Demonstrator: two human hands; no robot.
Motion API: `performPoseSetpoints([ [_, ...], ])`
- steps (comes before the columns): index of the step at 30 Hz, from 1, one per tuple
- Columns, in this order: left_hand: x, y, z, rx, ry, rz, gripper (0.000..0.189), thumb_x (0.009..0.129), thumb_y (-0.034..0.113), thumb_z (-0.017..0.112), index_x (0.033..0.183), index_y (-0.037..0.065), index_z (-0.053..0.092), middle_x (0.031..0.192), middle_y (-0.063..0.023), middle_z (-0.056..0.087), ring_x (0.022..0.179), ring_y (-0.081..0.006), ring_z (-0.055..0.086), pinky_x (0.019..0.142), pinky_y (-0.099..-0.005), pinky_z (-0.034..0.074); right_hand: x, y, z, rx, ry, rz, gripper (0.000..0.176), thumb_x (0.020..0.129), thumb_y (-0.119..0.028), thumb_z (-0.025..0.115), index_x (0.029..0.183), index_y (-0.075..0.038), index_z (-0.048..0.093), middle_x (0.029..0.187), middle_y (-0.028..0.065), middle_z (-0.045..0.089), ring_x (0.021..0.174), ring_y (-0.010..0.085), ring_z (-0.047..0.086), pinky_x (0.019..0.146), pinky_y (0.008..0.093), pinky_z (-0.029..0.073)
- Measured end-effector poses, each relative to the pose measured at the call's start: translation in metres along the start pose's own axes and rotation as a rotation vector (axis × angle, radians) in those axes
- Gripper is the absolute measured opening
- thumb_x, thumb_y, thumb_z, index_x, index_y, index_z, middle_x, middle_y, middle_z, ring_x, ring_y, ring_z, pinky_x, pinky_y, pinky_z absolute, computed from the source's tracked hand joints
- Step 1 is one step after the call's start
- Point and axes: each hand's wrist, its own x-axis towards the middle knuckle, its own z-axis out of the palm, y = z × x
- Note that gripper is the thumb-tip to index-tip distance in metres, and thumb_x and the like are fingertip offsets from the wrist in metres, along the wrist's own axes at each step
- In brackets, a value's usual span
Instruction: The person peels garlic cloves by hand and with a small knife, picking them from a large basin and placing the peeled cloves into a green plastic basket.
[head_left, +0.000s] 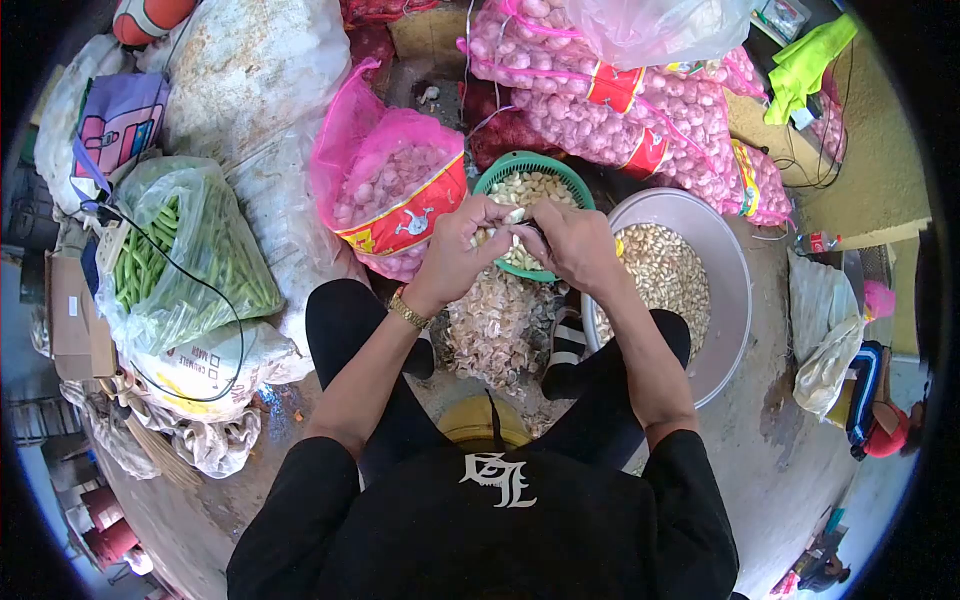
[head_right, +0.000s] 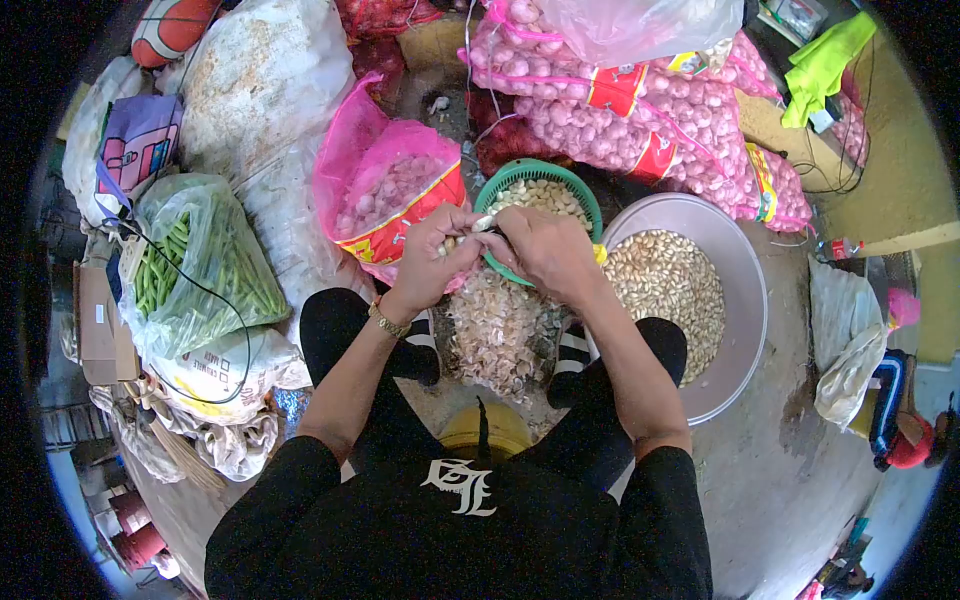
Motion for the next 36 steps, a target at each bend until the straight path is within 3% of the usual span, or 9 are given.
performPoseSetpoints([
  [3,0.002,0.012,-0.006,-0.14,-0.078,-0.123,0.025,0.09,0.013,0.062,0.11,-0.002,0.062,0.089,-0.0035,0.064,0.076,-0.01,0.061,0.07,-0.0243,0.05,0.0,0.003,-0.006,0.037,-0.001,-0.085,0.026,0.085,-0.026,0.068,0.092,-0.006,0.054,0.07,0.013,0.058,0.062,0.0319,0.061,0.052,0.0408,0.046],
  [5,0.004,0.019,-0.016,-0.434,-0.278,-0.355,0.023,0.092,0.015,0.061,0.109,-0.001,0.062,0.086,-0.0038,0.063,0.067,-0.0073,0.058,0.059,-0.0212,0.047,0.001,0.003,-0.008,0.076,-0.023,-0.096,0.029,0.086,-0.029,0.068,0.091,-0.005,0.053,0.072,0.0137,0.06,0.064,0.0314,0.062,0.053,0.0409,0.047],
  [11,0.008,0.012,-0.022,-0.548,-0.273,-0.376,0.024,0.094,0.019,0.06,0.111,0.002,0.059,0.075,-0.0028,0.061,0.054,-0.0058,0.052,0.046,-0.0201,0.04,0.002,0.006,-0.015,0.119,-0.059,-0.13,0.028,0.086,-0.03,0.067,0.09,-0.006,0.055,0.069,0.0126,0.059,0.063,0.0326,0.062,0.053,0.0414,0.047],
  [18,0.01,0.007,-0.015,-0.487,-0.352,-0.479,0.022,0.093,0.024,0.063,0.1,0.004,0.06,0.068,-0.0003,0.057,0.05,-0.0063,0.051,0.044,-0.021,0.04,0.001,0.004,-0.018,0.025,-0.173,-0.156,0.03,0.087,-0.037,0.065,0.09,-0.008,0.056,0.07,0.0122,0.062,0.064,0.0326,0.063,0.054,0.0417,0.048],
  [20,0.011,0.011,-0.014,-0.655,-0.325,-0.616,0.019,0.095,0.024,0.062,0.096,0.005,0.059,0.067,0.0002,0.056,0.049,-0.0067,0.05,0.043,-0.0204,0.039,0.002,0.003,-0.018,0.008,-0.17,-0.159,0.031,0.087,-0.037,0.065,0.091,-0.008,0.056,0.07,0.0118,0.062,0.064,0.0324,0.063,0.054,0.0417,0.049],
  [24,0.01,-0.004,-0.013,-0.662,-0.279,-0.607,0.019,0.096,0.024,0.06,0.095,0.005,0.058,0.071,-0.002,0.059,0.052,-0.0067,0.051,0.042,-0.0192,0.037,-0.002,0.004,-0.014,-0.04,-0.173,-0.177,0.03,0.086,-0.036,0.065,0.088,-0.008,0.055,0.07,0.0104,0.06,0.065,0.0312,0.063,0.054,0.0408,0.048],
  [26,0.011,-0.013,-0.013,-0.681,-0.078,-0.552,0.02,0.097,0.024,0.059,0.098,0.004,0.058,0.077,-0.0047,0.062,0.054,-0.0065,0.052,0.041,-0.0179,0.036,-0.004,0.002,-0.012,-0.032,-0.182,-0.181,0.03,0.085,-0.034,0.068,0.085,-0.008,0.053,0.07,0.0099,0.058,0.065,0.0304,0.062,0.053,0.0404,0.047],
  [29,0.013,-0.002,-0.022,-0.735,-0.035,-0.562,0.023,0.097,0.027,0.058,0.1,0.004,0.057,0.083,-0.0031,0.062,0.055,-0.0041,0.05,0.039,-0.0164,0.032,-0.008,-0.003,-0.01,0.022,-0.216,-0.214,0.03,0.088,-0.039,0.063,0.088,-0.01,0.055,0.072,0.0093,0.061,0.066,0.0305,0.064,0.054,0.0414,0.05],
  [36,0.009,-0.007,-0.027,-1.085,-0.116,-0.576,0.025,0.098,0.028,0.055,0.102,0.004,0.057,0.089,-0.0048,0.062,0.055,-0.0054,0.051,0.039,-0.0149,0.037,-0.016,-0.015,0.001,0.146,-0.372,-0.118,0.024,0.082,-0.026,0.07,0.094,-0.011,0.057,0.075,0.0076,0.06,0.069,0.0315,0.063,0.056,0.042,0.048],
])
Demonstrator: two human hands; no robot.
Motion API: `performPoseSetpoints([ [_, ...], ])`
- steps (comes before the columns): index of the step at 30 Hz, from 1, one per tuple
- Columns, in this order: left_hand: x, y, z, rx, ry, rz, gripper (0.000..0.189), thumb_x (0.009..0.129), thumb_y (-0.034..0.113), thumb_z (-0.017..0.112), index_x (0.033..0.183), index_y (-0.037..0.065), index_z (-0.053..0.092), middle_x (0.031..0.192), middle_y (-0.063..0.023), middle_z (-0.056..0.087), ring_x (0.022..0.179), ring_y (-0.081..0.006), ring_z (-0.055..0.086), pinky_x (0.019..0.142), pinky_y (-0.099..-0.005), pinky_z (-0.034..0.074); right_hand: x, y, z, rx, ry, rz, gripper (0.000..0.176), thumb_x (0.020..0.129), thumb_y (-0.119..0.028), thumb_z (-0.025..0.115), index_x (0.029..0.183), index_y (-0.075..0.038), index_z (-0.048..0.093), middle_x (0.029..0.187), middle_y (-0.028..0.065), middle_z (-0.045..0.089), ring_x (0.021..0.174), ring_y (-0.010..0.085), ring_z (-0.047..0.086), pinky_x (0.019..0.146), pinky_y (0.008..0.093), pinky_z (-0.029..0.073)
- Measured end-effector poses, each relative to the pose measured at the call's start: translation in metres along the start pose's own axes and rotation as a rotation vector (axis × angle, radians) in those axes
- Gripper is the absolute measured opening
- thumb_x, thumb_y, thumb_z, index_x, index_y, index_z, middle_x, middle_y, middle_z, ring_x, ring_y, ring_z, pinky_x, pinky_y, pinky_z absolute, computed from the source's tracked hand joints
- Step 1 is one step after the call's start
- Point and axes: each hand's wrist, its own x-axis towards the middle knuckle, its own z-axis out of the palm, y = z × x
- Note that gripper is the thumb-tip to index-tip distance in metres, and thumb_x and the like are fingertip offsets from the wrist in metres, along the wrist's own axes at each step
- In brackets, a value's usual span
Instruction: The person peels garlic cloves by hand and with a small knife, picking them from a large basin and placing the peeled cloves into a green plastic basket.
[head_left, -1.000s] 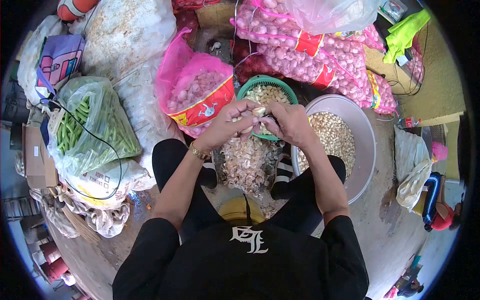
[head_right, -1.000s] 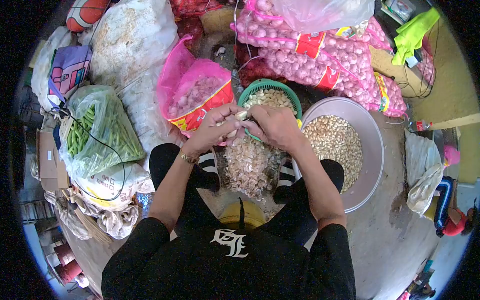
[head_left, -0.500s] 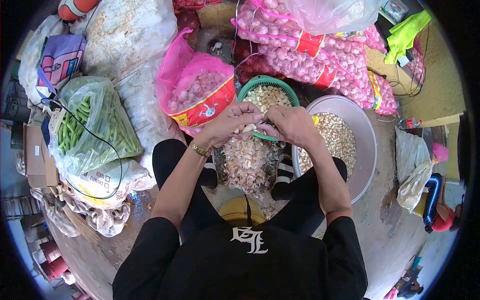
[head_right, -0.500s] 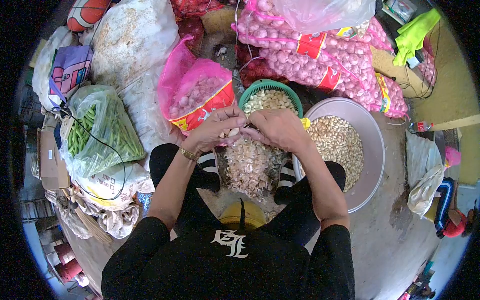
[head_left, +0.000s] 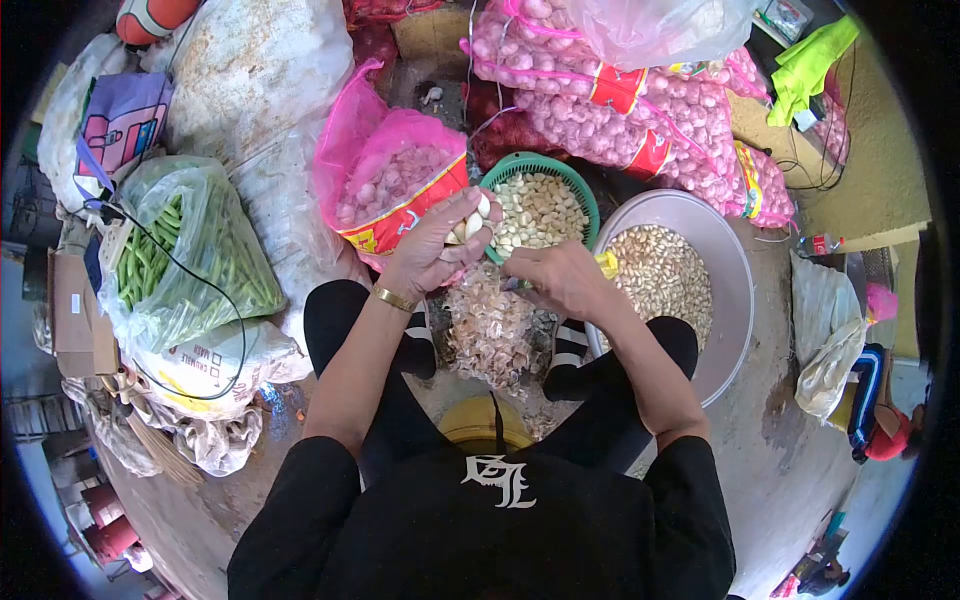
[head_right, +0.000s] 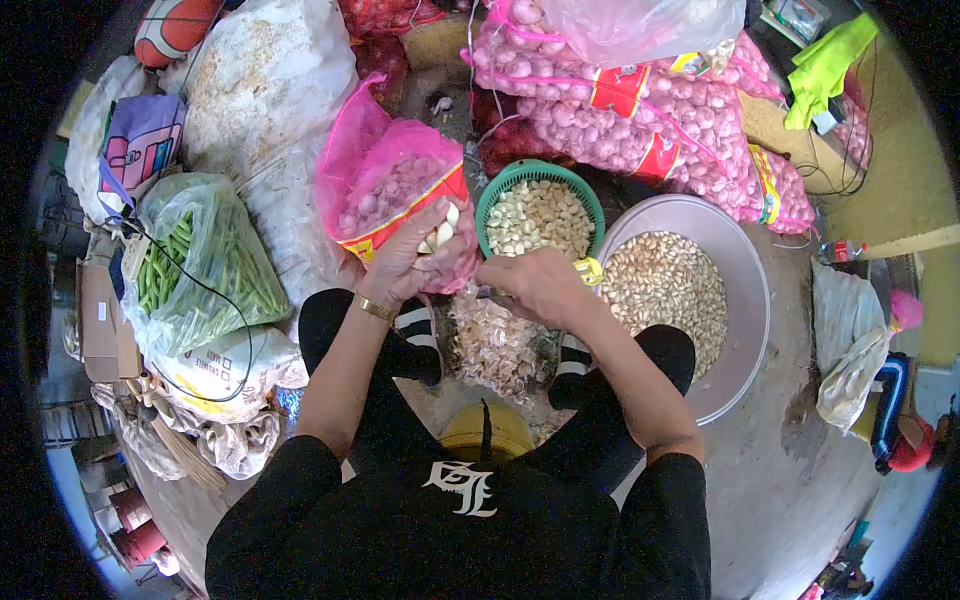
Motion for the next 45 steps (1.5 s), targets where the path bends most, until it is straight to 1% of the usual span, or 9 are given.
performPoseSetpoints([
  [5,0.003,-0.004,-0.011,-0.154,0.019,-0.03,0.025,0.097,0.027,0.057,0.103,0.003,0.058,0.087,-0.005,0.061,0.057,-0.007,0.052,0.04,-0.0156,0.036,0.003,-0.003,-0.002,0.017,-0.021,-0.018,0.028,0.078,-0.016,0.075,0.102,-0.011,0.06,0.078,0.0076,0.061,0.071,0.0293,0.062,0.058,0.0373,0.048],
  [8,0.007,-0.01,-0.01,-0.155,0.044,0.006,0.024,0.097,0.027,0.058,0.103,0.003,0.059,0.087,-0.0044,0.061,0.06,-0.007,0.052,0.04,-0.0158,0.036,0.008,-0.003,0.006,0.325,0.172,0.058,0.026,0.078,-0.016,0.073,0.099,-0.008,0.061,0.079,0.0094,0.063,0.068,0.0278,0.064,0.061,0.0361,0.05],
  [10,0.009,-0.015,0.004,-0.16,0.157,0.022,0.023,0.097,0.027,0.059,0.101,0.004,0.059,0.079,-0.0045,0.058,0.053,-0.0069,0.047,0.04,-0.0158,0.034,0.021,-0.016,0.008,0.502,0.607,0.44,0.02,0.082,-0.015,0.073,0.097,-0.004,0.066,0.077,0.0097,0.065,0.069,0.0177,0.063,0.064,0.0297,0.049],
  [13,0.012,-0.022,0.02,-0.12,0.289,0.057,0.023,0.096,0.026,0.06,0.102,0.004,0.06,0.072,-0.0037,0.056,0.047,-0.0062,0.042,0.039,-0.0157,0.032,0.031,-0.003,0.018,0.587,0.701,0.391,0.021,0.086,-0.015,0.071,0.101,-0.002,0.069,0.077,0.009,0.067,0.073,0.01,0.061,0.066,0.0258,0.048],
  [18,0.008,-0.019,0.03,0.051,0.205,0.148,0.027,0.094,0.02,0.062,0.113,0.001,0.061,0.073,-0.0002,0.056,0.049,-0.0043,0.044,0.04,-0.0157,0.031,0.031,0.012,0.019,0.816,0.703,0.493,0.021,0.089,-0.015,0.069,0.103,0.001,0.07,0.086,0.0054,0.07,0.077,0.0078,0.061,0.07,0.0239,0.048],
  [20,0.009,-0.021,0.036,0.2,0.294,0.2,0.03,0.093,0.014,0.062,0.119,-0.001,0.061,0.071,0.0006,0.057,0.051,-0.0035,0.046,0.039,-0.0161,0.031,0.028,0.014,0.018,0.958,0.713,0.537,0.02,0.09,-0.015,0.068,0.102,0.002,0.07,0.088,0.0044,0.07,0.079,0.0074,0.061,0.072,0.0235,0.048],
  [27,0.011,-0.024,0.03,0.368,0.281,0.288,0.028,0.093,0.011,0.062,0.118,-0.003,0.062,0.068,-0.0002,0.057,0.05,-0.0029,0.045,0.039,-0.0165,0.03,0.025,0.006,0.004,1.118,0.624,0.67,0.016,0.091,-0.013,0.067,0.099,0.001,0.07,0.088,0.0033,0.07,0.079,0.007,0.061,0.073,0.0221,0.048],
  [36,0.019,-0.037,0.019,0.648,0.213,0.55,0.021,0.088,0.005,0.067,0.107,-0.002,0.068,0.093,0.0017,0.06,0.058,-0.0006,0.049,0.047,-0.0164,0.036,0.024,0.012,0.012,1.02,0.659,0.633,0.015,0.089,-0.013,0.069,0.094,0.001,0.071,0.085,0.0014,0.069,0.075,0.0054,0.059,0.069,0.0222,0.047],
  [45,0.019,-0.032,0.016,0.617,0.269,0.395,0.021,0.093,0.01,0.063,0.111,-0.001,0.065,0.055,0.0012,0.051,0.037,-0.0031,0.039,0.035,-0.0204,0.032,0.022,0.019,0.01,0.994,0.598,0.615,0.018,0.09,-0.017,0.067,0.092,0.001,0.071,0.084,0.002,0.069,0.073,0.0061,0.059,0.067,0.0222,0.047],
])
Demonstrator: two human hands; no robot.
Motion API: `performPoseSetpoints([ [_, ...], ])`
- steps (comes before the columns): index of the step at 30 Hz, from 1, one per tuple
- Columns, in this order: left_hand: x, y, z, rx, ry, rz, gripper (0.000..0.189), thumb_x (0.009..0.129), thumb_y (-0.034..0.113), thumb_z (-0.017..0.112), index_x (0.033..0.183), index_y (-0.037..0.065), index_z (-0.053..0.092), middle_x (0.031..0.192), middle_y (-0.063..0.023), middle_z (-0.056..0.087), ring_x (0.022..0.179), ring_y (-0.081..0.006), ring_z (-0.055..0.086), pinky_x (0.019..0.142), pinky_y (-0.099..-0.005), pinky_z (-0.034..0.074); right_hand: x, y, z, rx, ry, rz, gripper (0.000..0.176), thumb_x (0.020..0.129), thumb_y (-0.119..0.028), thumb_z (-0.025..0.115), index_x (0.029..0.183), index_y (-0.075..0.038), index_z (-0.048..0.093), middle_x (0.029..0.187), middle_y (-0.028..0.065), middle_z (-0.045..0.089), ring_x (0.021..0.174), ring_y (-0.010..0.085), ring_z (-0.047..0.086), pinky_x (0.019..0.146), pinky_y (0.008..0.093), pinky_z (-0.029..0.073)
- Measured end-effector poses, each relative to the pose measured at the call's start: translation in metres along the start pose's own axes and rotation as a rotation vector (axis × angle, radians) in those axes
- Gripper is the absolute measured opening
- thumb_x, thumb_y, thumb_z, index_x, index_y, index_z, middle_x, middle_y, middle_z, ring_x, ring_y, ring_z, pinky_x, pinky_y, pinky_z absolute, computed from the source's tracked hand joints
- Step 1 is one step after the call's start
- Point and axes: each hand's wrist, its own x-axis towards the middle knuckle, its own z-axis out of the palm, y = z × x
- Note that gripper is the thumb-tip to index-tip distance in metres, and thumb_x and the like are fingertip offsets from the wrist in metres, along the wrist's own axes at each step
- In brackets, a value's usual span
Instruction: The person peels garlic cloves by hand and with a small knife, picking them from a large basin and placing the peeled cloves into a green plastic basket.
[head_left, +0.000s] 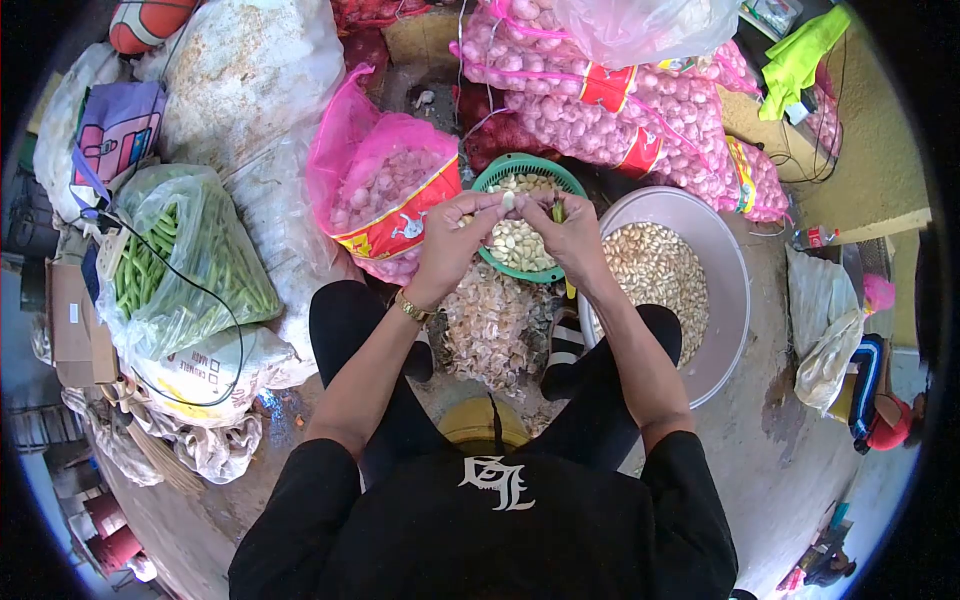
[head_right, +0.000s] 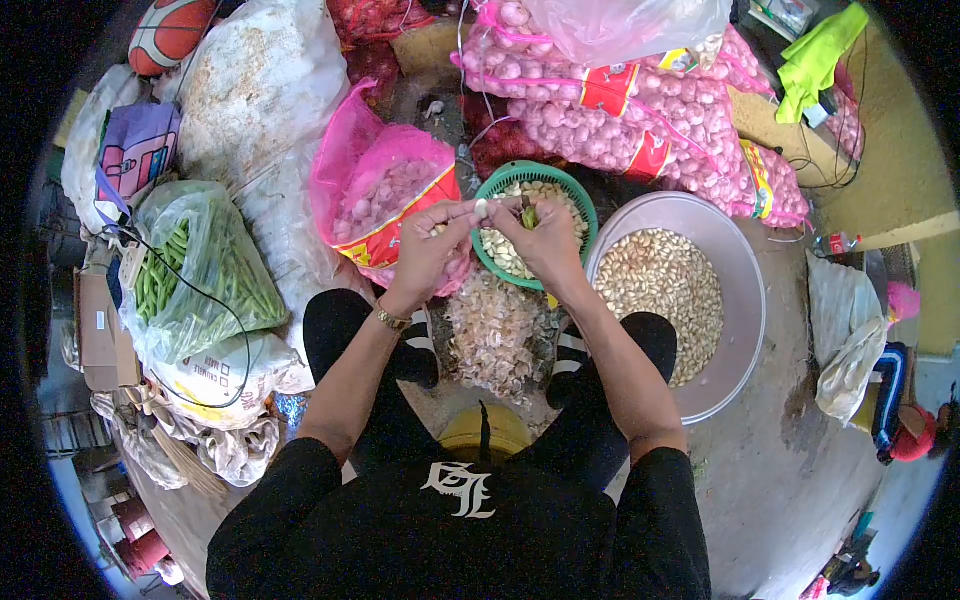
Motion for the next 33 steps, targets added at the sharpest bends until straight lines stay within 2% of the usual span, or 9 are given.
performPoseSetpoints([
  [6,0.005,-0.013,-0.003,0.142,-0.017,0.181,0.02,0.093,0.009,0.063,0.109,-0.001,0.065,0.065,-0.0009,0.057,0.039,-0.0025,0.041,0.036,-0.0204,0.033,0.002,0.007,0.003,-0.021,0.039,-0.033,0.018,0.088,-0.017,0.07,0.09,0.001,0.071,0.081,-0.0001,0.068,0.071,0.0045,0.056,0.065,0.0216,0.046],
  [8,0.022,-0.025,-0.008,0.477,-0.052,0.907,0.019,0.093,0.009,0.063,0.108,-0.002,0.065,0.067,-0.0006,0.057,0.04,-0.0019,0.04,0.036,-0.0193,0.033,0.002,0.008,0.004,-0.035,0.044,-0.054,0.017,0.088,-0.017,0.071,0.089,0.0,0.071,0.081,-0.0002,0.068,0.071,0.0041,0.055,0.065,0.0213,0.046],
  [14,-0.001,0.006,-0.001,0.03,-0.005,-0.001,0.018,0.093,0.007,0.062,0.106,-0.004,0.066,0.082,-0.0017,0.061,0.05,-0.0012,0.048,0.043,-0.0182,0.037,-0.002,-0.016,0.003,-0.053,0.021,0.053,0.014,0.086,-0.015,0.071,0.086,-0.001,0.071,0.079,0.0,0.068,0.071,0.0045,0.056,0.064,0.0212,0.045],
  [18,0.003,-0.009,-0.003,0.106,-0.009,0.093,0.019,0.092,0.007,0.062,0.107,-0.004,0.066,0.081,-0.0016,0.061,0.05,-0.0013,0.048,0.043,-0.0185,0.037,0.002,-0.003,0.001,-0.095,0.019,-0.027,0.015,0.087,-0.015,0.07,0.088,0.0,0.072,0.08,0.0006,0.068,0.072,0.005,0.057,0.065,0.0219,0.046],
  [20,0.015,-0.024,-0.007,0.371,-0.029,0.655,0.019,0.092,0.009,0.063,0.108,-0.001,0.067,0.07,-0.0004,0.058,0.045,-0.0019,0.044,0.039,-0.0188,0.034,0.003,0.0,0.001,-0.091,0.018,-0.016,0.016,0.088,-0.016,0.07,0.09,0.0,0.072,0.08,0.0009,0.069,0.072,0.0051,0.057,0.066,0.022,0.046],
  [24,0.0,-0.006,-0.002,0.228,-0.005,0.314,0.018,0.092,0.01,0.064,0.107,0.0,0.067,0.064,-0.0001,0.056,0.045,-0.0025,0.044,0.04,-0.019,0.033,0.001,-0.007,0.001,-0.116,0.033,0.027,0.018,0.087,-0.018,0.071,0.089,0.0,0.072,0.08,0.0011,0.069,0.073,0.0054,0.057,0.067,0.0224,0.047],
  [26,-0.002,0.008,-0.004,0.187,0.006,0.061,0.019,0.087,0.007,0.065,0.103,-0.003,0.071,0.089,-0.0054,0.065,0.074,-0.0091,0.059,0.066,-0.0229,0.047,0.0,-0.018,0.001,-0.093,0.016,0.11,0.018,0.087,-0.018,0.072,0.087,0.0,0.071,0.08,0.001,0.068,0.074,0.0054,0.058,0.068,0.0226,0.047],
  [29,-0.002,0.009,-0.001,0.21,0.051,0.038,0.017,0.087,0.009,0.066,0.099,-0.003,0.07,0.085,-0.0046,0.066,0.074,-0.0095,0.06,0.066,-0.0241,0.047,-0.001,-0.02,0.001,-0.028,0.013,0.108,0.019,0.087,-0.019,0.072,0.087,0.0,0.071,0.08,0.0012,0.068,0.074,0.0057,0.058,0.069,0.0231,0.047],
  [33,0.004,-0.005,-0.002,0.228,0.032,0.226,0.013,0.093,0.011,0.062,0.099,-0.001,0.067,0.06,0.0013,0.053,0.045,-0.0031,0.044,0.04,-0.0193,0.032,0.005,0.0,0.002,-0.04,0.028,-0.02,0.019,0.088,-0.019,0.071,0.091,-0.001,0.069,0.079,-0.0008,0.064,0.07,0.0038,0.053,0.063,0.0213,0.043],
])
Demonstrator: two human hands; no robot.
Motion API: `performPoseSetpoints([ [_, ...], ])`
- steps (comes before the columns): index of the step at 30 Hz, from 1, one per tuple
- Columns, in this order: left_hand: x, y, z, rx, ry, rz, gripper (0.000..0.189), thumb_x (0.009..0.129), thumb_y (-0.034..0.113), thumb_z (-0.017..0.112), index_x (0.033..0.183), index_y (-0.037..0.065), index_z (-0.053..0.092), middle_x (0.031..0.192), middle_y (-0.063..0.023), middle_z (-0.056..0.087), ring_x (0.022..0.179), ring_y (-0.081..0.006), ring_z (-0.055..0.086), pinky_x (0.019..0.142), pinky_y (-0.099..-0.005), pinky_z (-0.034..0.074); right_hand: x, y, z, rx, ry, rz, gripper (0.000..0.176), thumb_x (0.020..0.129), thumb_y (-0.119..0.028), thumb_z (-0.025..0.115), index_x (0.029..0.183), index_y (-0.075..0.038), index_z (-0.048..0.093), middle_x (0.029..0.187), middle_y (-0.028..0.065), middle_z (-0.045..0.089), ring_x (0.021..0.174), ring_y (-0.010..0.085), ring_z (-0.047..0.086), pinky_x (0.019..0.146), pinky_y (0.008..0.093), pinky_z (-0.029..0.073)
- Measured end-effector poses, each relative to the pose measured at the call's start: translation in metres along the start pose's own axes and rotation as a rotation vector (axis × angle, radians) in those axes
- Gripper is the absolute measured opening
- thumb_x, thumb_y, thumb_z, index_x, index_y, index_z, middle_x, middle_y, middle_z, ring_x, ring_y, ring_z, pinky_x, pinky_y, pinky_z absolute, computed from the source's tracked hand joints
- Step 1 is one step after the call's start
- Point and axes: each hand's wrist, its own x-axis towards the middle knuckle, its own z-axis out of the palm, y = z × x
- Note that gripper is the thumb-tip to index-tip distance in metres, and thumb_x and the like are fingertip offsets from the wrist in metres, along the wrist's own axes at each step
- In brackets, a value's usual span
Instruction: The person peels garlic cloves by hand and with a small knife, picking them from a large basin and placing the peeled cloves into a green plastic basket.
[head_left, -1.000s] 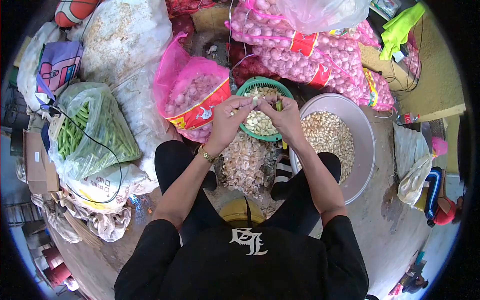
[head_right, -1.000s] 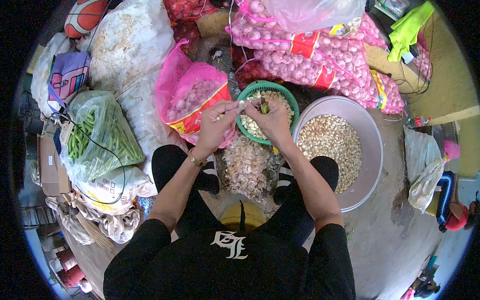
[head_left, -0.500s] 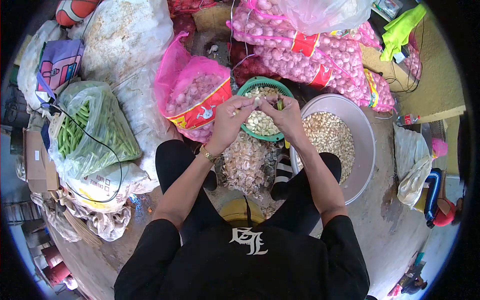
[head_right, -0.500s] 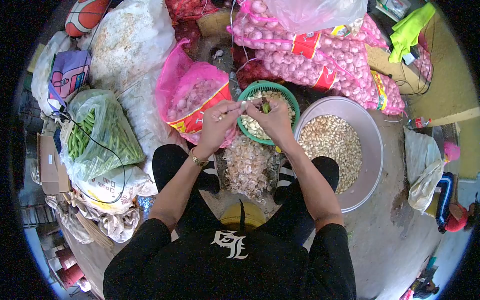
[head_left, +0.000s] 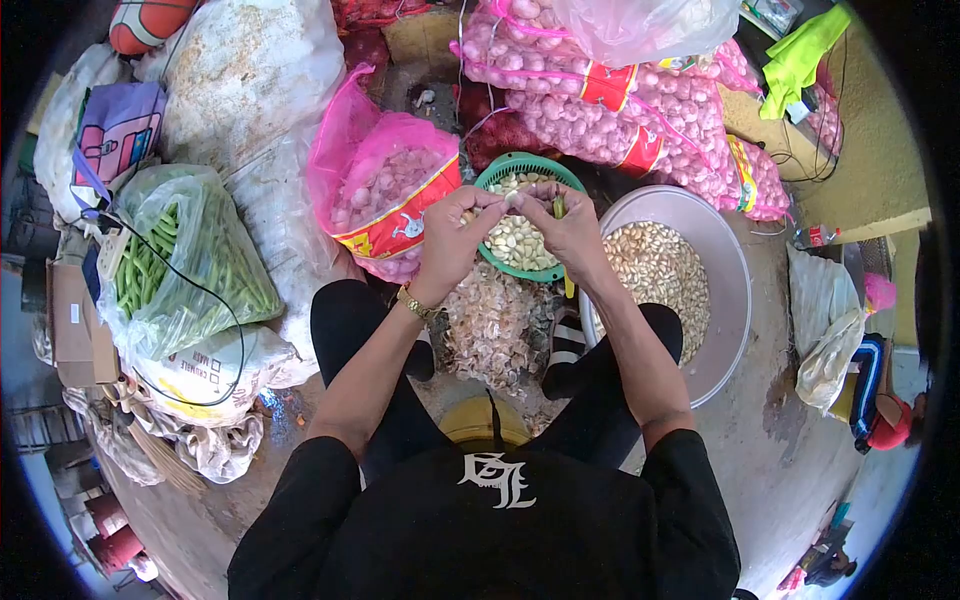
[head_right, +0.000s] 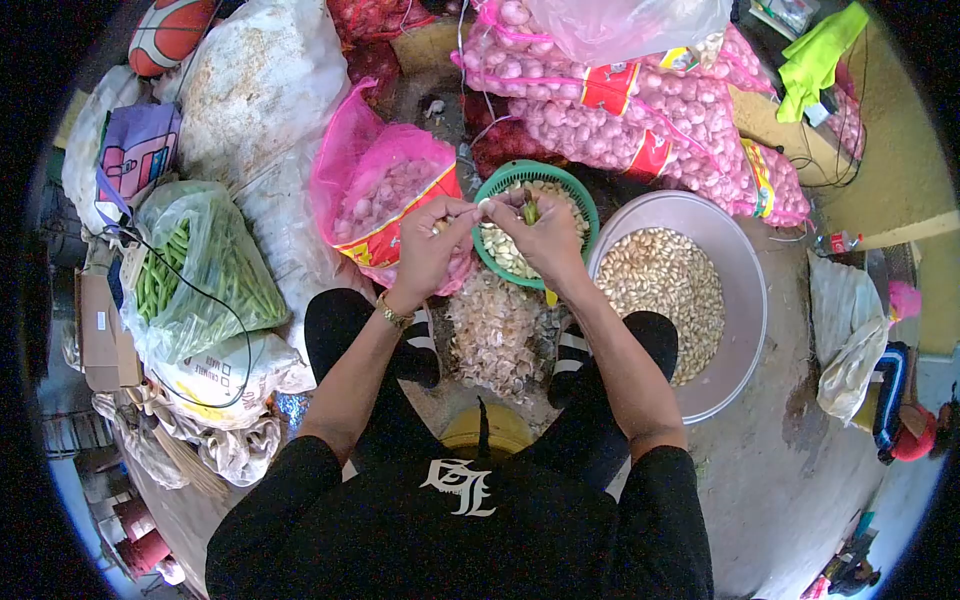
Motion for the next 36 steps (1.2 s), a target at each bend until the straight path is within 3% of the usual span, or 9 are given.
performPoseSetpoints([
  [8,0.002,0.006,-0.001,0.268,-0.042,0.05,0.016,0.094,0.013,0.06,0.095,-0.002,0.065,0.06,0.0017,0.054,0.049,-0.0037,0.047,0.046,-0.0212,0.037,0.002,0.008,-0.004,-0.106,-0.01,-0.094,0.021,0.09,-0.019,0.069,0.094,0.002,0.067,0.082,0.0011,0.065,0.072,0.0052,0.053,0.066,0.0209,0.043],
  [14,0.001,0.005,0.0,0.143,-0.03,-0.042,0.017,0.095,0.015,0.059,0.095,-0.002,0.063,0.064,0.0024,0.055,0.053,-0.0029,0.048,0.048,-0.02,0.037,-0.002,-0.008,-0.002,0.018,-0.02,0.121,0.021,0.089,-0.019,0.07,0.095,0.001,0.068,0.085,0.0016,0.066,0.077,0.005,0.055,0.07,0.0203,0.045],
  [20,0.001,0.011,-0.005,0.156,-0.001,-0.104,0.017,0.089,0.014,0.062,0.09,-0.003,0.067,0.077,-0.0034,0.066,0.071,-0.0067,0.056,0.065,-0.025,0.046,0.0,0.003,-0.006,-0.07,-0.074,-0.081,0.024,0.09,-0.022,0.069,0.102,-0.001,0.07,0.084,0.0013,0.069,0.069,0.005,0.055,0.062,0.0226,0.044],
  [22,0.003,0.01,-0.009,0.126,0.009,-0.092,0.017,0.089,0.014,0.062,0.09,-0.003,0.067,0.076,-0.0025,0.065,0.07,-0.0065,0.055,0.064,-0.0249,0.045,-0.004,-0.017,-0.009,0.02,-0.12,0.221,0.026,0.091,-0.026,0.067,0.103,-0.003,0.07,0.083,0.0003,0.07,0.056,0.0011,0.045,0.049,0.0198,0.035],
  [27,0.005,0.018,-0.018,0.238,-0.031,0.076,0.015,0.092,0.011,0.06,0.092,-0.003,0.066,0.072,0.0013,0.062,0.064,-0.0034,0.053,0.059,-0.0208,0.043,-0.004,-0.017,-0.011,0.1,-0.141,0.265,0.027,0.093,-0.027,0.065,0.106,-0.003,0.067,0.083,0.0003,0.071,0.045,-0.0013,0.032,0.04,0.0179,0.022],
  [29,0.002,0.021,-0.018,0.1,-0.04,-0.108,0.014,0.091,0.011,0.062,0.088,-0.002,0.067,0.076,0.0006,0.064,0.068,-0.0035,0.054,0.063,-0.0212,0.044,-0.005,-0.017,-0.01,0.107,-0.132,0.269,0.025,0.092,-0.028,0.066,0.1,-0.005,0.07,0.083,0.0002,0.071,0.046,-0.0013,0.033,0.041,0.0181,0.022],
  [32,0.001,0.021,-0.015,0.072,-0.015,-0.09,0.017,0.087,0.016,0.067,0.089,-0.001,0.069,0.07,-0.0006,0.061,0.057,-0.0035,0.052,0.051,-0.0211,0.04,0.001,-0.005,-0.014,0.093,-0.137,0.296,0.025,0.092,-0.028,0.067,0.099,-0.004,0.07,0.082,0.0013,0.071,0.05,-0.0009,0.038,0.044,0.0184,0.029],
  [35,-0.001,0.004,-0.029,0.109,-0.231,-0.273,0.015,0.083,0.015,0.07,0.087,0.001,0.07,0.068,-0.0019,0.06,0.058,-0.0062,0.054,0.053,-0.0239,0.043,0.019,0.029,-0.037,-0.097,-0.028,-0.021,0.028,0.086,-0.026,0.072,0.101,-0.002,0.07,0.082,0.0082,0.072,0.055,0.0111,0.057,0.052,0.0268,0.045],
  [36,-0.002,0.0,-0.03,0.107,-0.231,-0.273,0.015,0.083,0.015,0.07,0.087,0.001,0.07,0.068,-0.0019,0.06,0.058,-0.0062,0.054,0.053,-0.0239,0.043,0.019,0.025,-0.044,-0.443,0.023,-0.121,0.031,0.083,-0.026,0.073,0.103,-0.002,0.069,0.084,0.012,0.072,0.064,0.0201,0.062,0.06,0.0319,0.048],
])
